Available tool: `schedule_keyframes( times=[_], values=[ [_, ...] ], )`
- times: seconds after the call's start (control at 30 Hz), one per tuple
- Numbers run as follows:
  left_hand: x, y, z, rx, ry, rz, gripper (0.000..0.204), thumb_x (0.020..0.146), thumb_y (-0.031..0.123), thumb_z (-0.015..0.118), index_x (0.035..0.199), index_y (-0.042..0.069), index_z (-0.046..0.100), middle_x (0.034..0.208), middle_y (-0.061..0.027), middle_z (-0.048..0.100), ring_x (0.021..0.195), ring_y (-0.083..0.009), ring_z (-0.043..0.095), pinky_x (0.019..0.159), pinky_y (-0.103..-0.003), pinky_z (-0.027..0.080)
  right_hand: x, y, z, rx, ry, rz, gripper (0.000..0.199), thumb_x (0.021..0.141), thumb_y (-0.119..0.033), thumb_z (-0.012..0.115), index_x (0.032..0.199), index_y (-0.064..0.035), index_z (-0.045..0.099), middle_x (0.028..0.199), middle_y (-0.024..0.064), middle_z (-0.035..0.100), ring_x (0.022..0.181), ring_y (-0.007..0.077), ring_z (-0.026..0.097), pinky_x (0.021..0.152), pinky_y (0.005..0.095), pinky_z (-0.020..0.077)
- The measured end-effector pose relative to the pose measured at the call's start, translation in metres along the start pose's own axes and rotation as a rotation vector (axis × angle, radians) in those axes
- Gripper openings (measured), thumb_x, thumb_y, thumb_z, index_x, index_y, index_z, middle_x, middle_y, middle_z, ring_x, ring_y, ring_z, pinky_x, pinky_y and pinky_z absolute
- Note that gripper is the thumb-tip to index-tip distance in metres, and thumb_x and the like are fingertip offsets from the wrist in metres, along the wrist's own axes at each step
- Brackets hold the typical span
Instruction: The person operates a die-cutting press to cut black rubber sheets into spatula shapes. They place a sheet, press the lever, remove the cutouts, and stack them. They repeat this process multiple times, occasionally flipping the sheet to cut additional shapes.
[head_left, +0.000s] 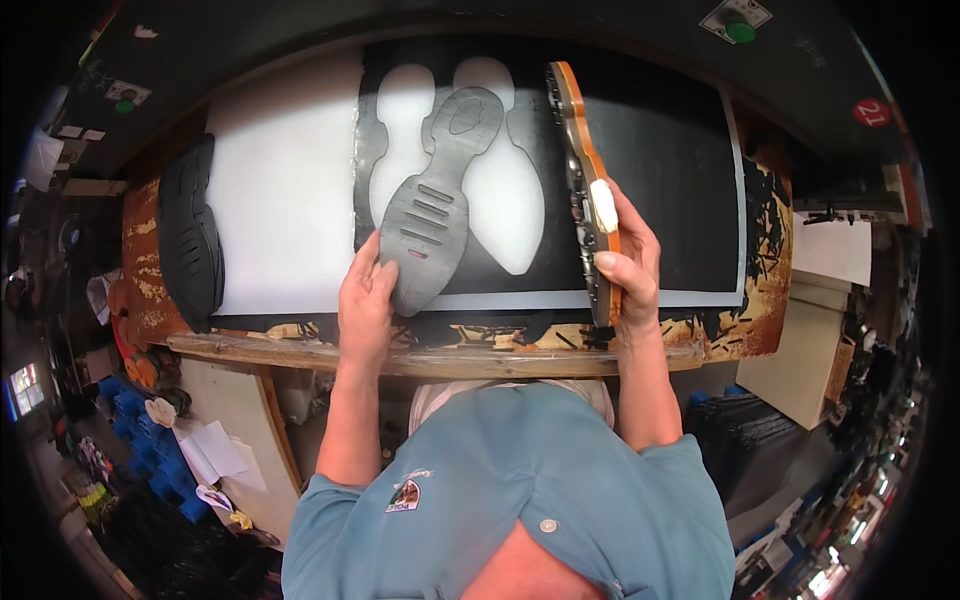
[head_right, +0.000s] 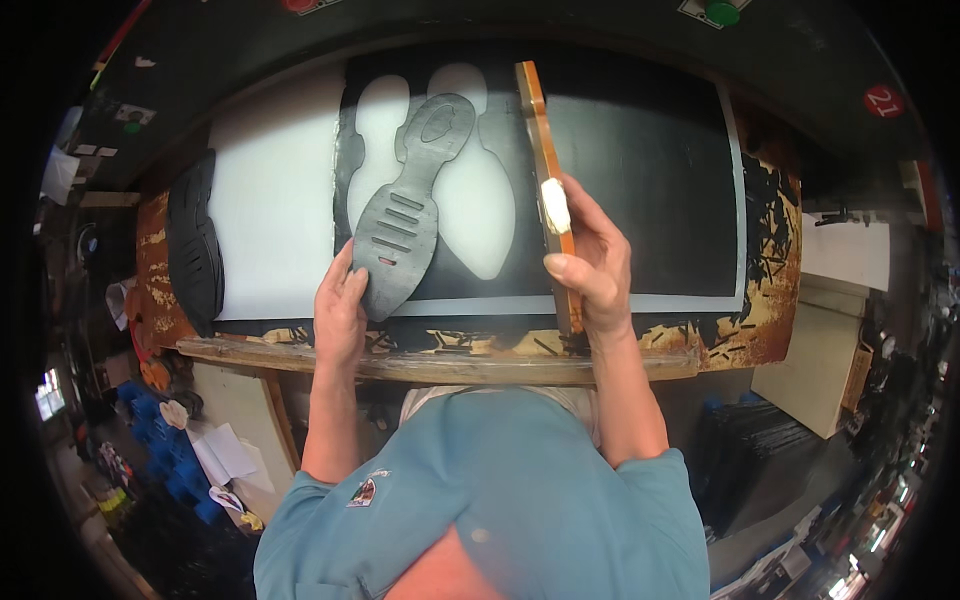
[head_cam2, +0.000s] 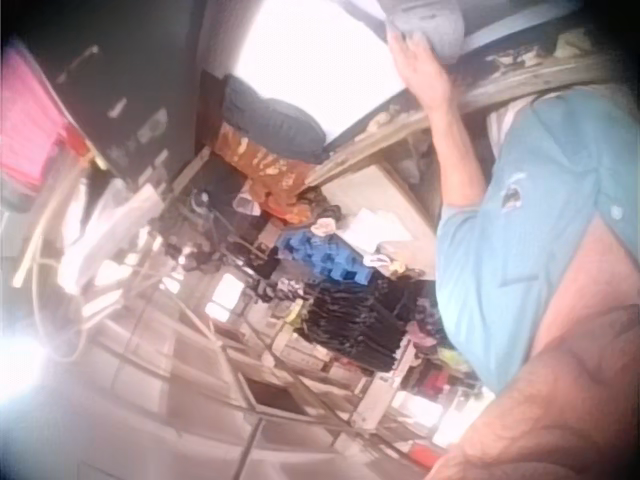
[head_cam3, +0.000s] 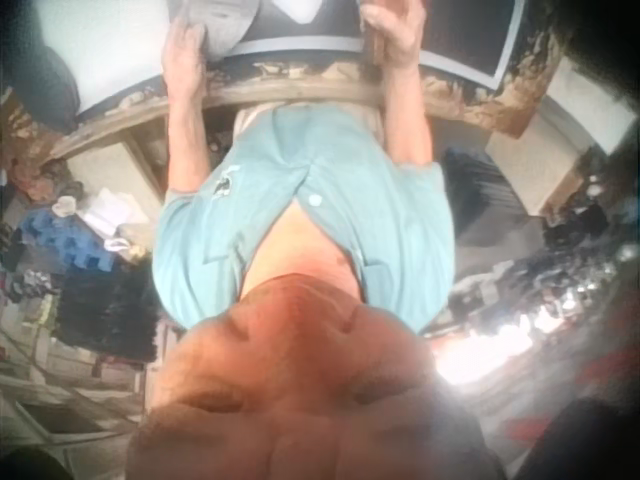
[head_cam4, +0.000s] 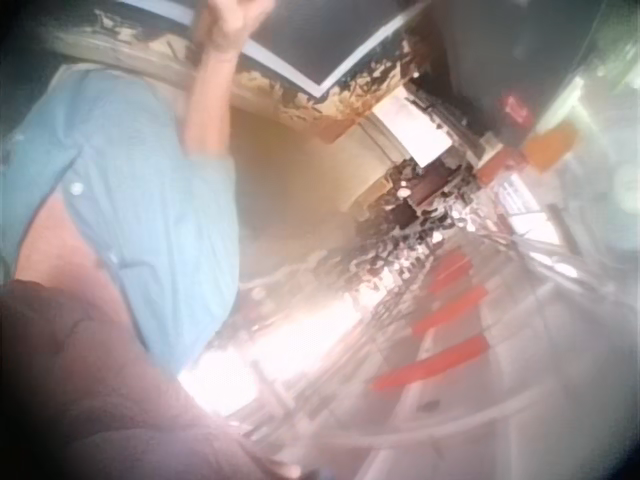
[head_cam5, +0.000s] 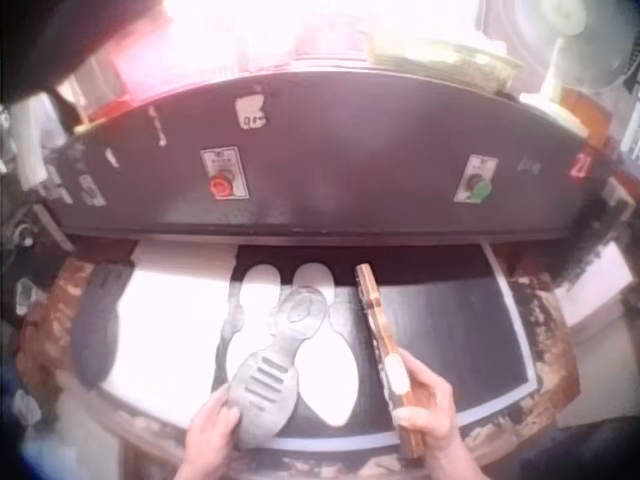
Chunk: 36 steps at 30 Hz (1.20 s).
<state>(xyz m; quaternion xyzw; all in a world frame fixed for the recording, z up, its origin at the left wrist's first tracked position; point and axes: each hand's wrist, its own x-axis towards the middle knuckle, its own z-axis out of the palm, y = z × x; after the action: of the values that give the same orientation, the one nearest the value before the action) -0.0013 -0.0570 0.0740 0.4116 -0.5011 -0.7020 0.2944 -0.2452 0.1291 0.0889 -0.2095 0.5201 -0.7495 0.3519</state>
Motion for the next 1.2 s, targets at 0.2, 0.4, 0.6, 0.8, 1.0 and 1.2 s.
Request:
schedule_keyframes(
  times=[0.2,0.4,0.6,0.8,1.0,1.2],
  values=[
    [0.034,0.013,0.000,0.041,-0.159,-0.202,0.030,0.107,0.018,0.072,0.126,-0.004,0.067,0.123,-0.0104,0.075,0.102,-0.0121,0.068,0.092,-0.032,0.057,-0.011,-0.002,-0.009,-0.735,0.101,-0.175,0.091,0.068,-0.025,0.087,0.148,0.0074,0.060,0.159,0.0304,0.045,0.143,0.0403,0.051,0.119,0.0485,0.0440],
    [0.057,0.015,-0.012,-0.052,-0.481,-0.130,0.033,0.107,0.026,0.072,0.126,-0.001,0.067,0.123,-0.0101,0.074,0.104,-0.0146,0.069,0.093,-0.032,0.057,0.006,0.004,0.003,-1.396,0.078,-0.430,0.076,0.072,-0.028,0.090,0.137,0.0044,0.069,0.146,0.0291,0.056,0.132,0.0476,0.052,0.110,0.0543,0.0475],
    [0.106,0.011,0.011,-0.308,-0.444,-0.228,0.055,0.109,0.037,0.068,0.146,-0.002,0.059,0.127,-0.0144,0.073,0.111,-0.0196,0.072,0.098,-0.034,0.059,0.112,0.019,0.059,-1.013,-0.017,-0.465,0.053,0.091,-0.027,0.081,0.130,0.0063,0.070,0.138,0.0238,0.066,0.132,0.0391,0.059,0.111,0.0460,0.0487],
    [0.127,0.036,0.041,-0.002,-0.395,-0.226,0.058,0.098,0.028,0.081,0.140,-0.007,0.062,0.127,-0.0145,0.072,0.112,-0.0177,0.070,0.097,-0.031,0.057,0.157,0.066,0.061,-1.217,-0.150,-0.535,0.048,0.100,-0.033,0.075,0.132,0.0027,0.073,0.140,0.0199,0.068,0.133,0.0395,0.060,0.117,0.0462,0.0448],
    [0.115,0.037,0.045,0.014,-0.439,-0.123,0.055,0.092,0.007,0.074,0.143,-0.006,0.056,0.135,-0.0187,0.066,0.119,-0.0219,0.067,0.094,-0.034,0.059,0.155,0.067,0.055,-1.197,-0.234,-0.454,0.042,0.106,-0.029,0.069,0.137,-0.0002,0.071,0.146,0.0172,0.067,0.141,0.0360,0.056,0.121,0.0434,0.0414],
    [0.123,0.022,0.055,-0.299,-0.750,-0.020,0.044,0.092,-0.005,0.061,0.135,0.001,0.056,0.127,-0.0076,0.063,0.119,-0.0147,0.063,0.098,-0.028,0.055,0.144,0.062,0.051,-0.772,-0.189,-0.152,0.039,0.111,-0.024,0.065,0.144,-0.0027,0.069,0.136,0.0101,0.072,0.124,0.0177,0.065,0.110,0.0302,0.0478]
  ],
)
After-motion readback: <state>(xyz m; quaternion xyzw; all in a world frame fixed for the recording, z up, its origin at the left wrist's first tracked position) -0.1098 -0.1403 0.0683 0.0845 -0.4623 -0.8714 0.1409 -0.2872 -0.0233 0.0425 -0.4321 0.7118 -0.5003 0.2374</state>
